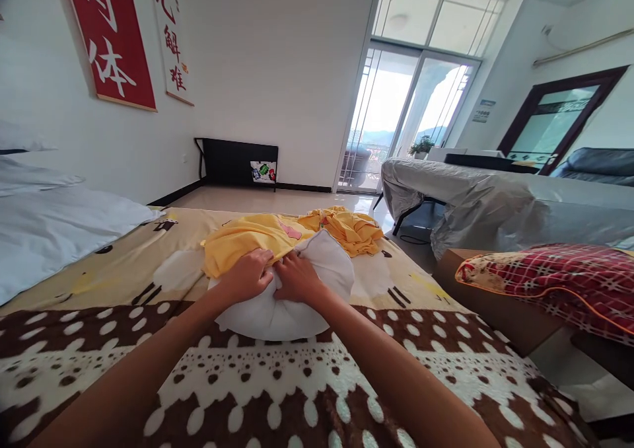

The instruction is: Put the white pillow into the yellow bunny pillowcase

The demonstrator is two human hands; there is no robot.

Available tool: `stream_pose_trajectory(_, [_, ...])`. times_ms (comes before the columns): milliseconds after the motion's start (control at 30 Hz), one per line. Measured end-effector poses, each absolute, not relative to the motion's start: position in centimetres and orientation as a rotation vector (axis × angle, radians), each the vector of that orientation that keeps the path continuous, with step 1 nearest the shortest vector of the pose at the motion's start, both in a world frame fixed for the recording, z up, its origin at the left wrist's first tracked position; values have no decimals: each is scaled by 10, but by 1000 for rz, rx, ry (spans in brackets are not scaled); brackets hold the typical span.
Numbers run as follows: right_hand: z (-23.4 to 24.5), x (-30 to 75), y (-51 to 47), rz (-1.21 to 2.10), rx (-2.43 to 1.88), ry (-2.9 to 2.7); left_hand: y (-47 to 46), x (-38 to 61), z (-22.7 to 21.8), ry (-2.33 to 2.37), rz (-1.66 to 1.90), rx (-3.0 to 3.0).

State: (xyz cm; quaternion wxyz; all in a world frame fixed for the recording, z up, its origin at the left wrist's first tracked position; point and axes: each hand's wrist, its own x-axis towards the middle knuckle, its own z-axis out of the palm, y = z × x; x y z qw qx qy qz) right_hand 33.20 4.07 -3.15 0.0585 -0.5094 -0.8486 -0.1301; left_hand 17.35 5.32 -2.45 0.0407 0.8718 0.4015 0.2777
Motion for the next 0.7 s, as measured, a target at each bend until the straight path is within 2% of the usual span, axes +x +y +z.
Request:
stream_pose_trajectory(267, [-29, 364, 40, -319, -1693, -2460, 47, 155, -15, 1076, 827, 2711])
stream_pose_trajectory(400, [-21, 378, 39, -270, -1721, -2413, 50, 140, -12, 1085, 931, 2606])
stream_pose_trajectory(700, [-19, 390, 35, -202, -1739, -2368, 66, 137, -35, 1199, 1065, 2443])
